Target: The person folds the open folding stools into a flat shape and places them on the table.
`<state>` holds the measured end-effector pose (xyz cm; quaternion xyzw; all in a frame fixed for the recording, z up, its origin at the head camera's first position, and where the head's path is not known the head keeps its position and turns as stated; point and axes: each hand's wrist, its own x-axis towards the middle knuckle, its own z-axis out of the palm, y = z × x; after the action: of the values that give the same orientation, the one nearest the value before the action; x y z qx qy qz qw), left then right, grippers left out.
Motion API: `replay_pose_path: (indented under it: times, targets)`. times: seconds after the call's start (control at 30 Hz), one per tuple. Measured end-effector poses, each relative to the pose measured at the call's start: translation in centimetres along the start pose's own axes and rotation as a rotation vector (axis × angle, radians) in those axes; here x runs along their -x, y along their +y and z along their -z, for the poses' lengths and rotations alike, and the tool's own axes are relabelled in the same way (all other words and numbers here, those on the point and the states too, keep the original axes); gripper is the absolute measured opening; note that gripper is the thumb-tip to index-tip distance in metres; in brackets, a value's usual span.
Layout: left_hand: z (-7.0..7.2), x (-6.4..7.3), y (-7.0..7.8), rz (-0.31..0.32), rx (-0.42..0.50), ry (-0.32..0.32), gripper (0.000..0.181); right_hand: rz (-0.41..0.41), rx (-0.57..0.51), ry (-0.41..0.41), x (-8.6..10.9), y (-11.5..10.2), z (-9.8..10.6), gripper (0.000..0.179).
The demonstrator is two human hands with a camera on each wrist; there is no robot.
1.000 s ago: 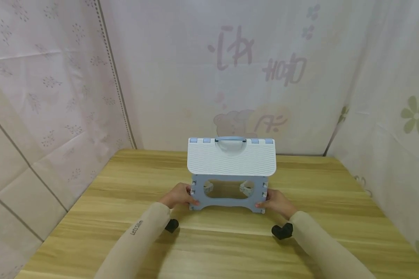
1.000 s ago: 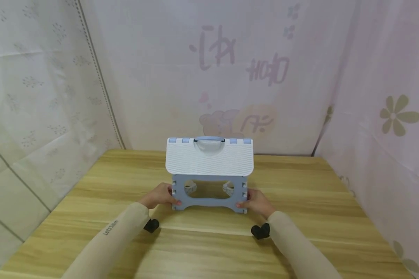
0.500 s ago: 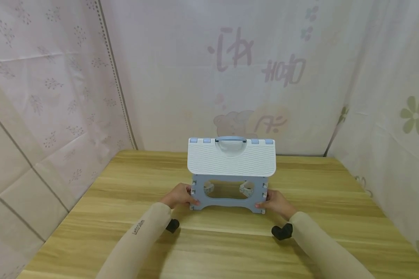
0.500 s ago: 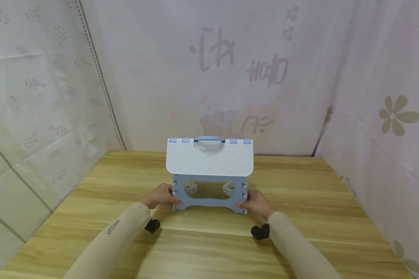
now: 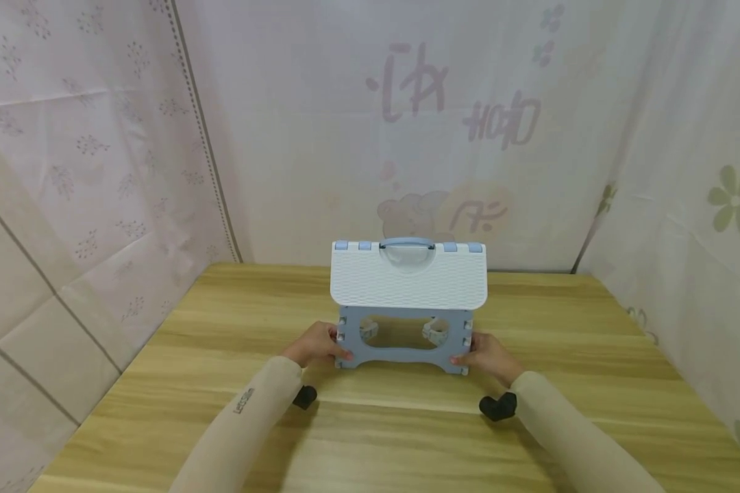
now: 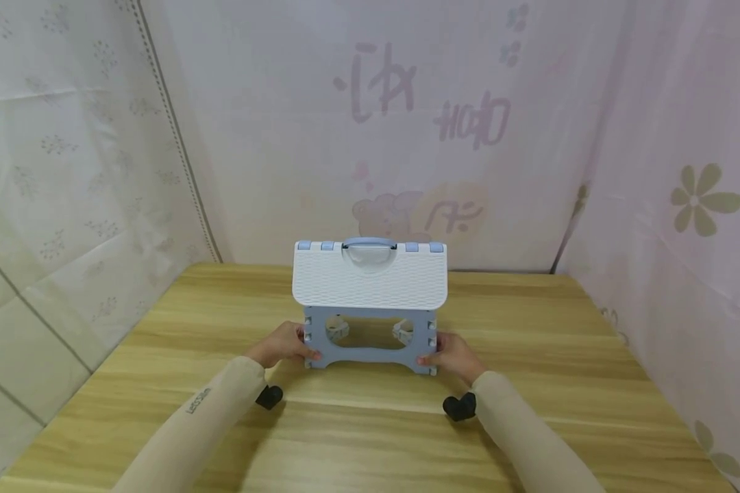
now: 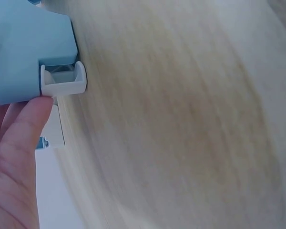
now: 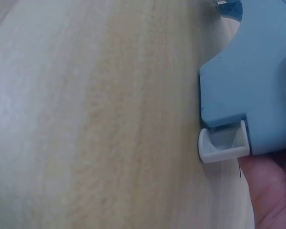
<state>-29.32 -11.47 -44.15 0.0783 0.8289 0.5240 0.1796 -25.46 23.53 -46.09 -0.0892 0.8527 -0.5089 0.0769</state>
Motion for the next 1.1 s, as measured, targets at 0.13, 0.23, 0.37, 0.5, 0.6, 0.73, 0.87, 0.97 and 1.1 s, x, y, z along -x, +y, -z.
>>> replay_pose_path:
  times: [0.13,0.23,0.37,0.5,0.6,0.73,0.87,0.97,1.1]
  targets:
    - [-0.03,0.13,0.0,0.023,0.009,0.015,0.034,-0.011,0.001,-0.01,-0.01,0.09,-0.11,0.061]
    - [-0.07,0.16,0.0,0.023,0.009,0.021,0.033,-0.01,0.003,-0.003,0.01,0.09,-0.15,0.061]
    - [-0.05,0.11,-0.15,0.017,0.016,0.006,0.033,-0.018,-0.003,0.0,0.08,0.08,-0.17,0.061]
    - [-0.02,0.05,-0.3,0.011,0.024,-0.001,0.033,-0.019,0.004,-0.008,0.2,-0.04,-0.21,0.06]
    - [-0.02,0.04,-0.3,0.005,0.024,-0.003,0.033,-0.019,0.009,-0.005,0.3,-0.19,-0.26,0.059]
    - [0.0,0.02,-0.23,0.001,0.025,-0.006,0.032,-0.02,0.005,-0.002,0.39,-0.29,-0.3,0.057]
    - [0.1,0.02,-0.05,-0.008,0.024,-0.006,0.032,-0.007,0.006,0.001,0.31,-0.28,-0.21,0.057]
    - [0.12,0.13,0.12,-0.016,0.018,-0.005,0.032,-0.002,0.007,0.002,0.27,-0.28,-0.13,0.057]
    - [0.07,0.18,0.07,-0.007,0.027,-0.007,0.032,-0.005,0.01,0.0,0.28,-0.27,-0.1,0.057]
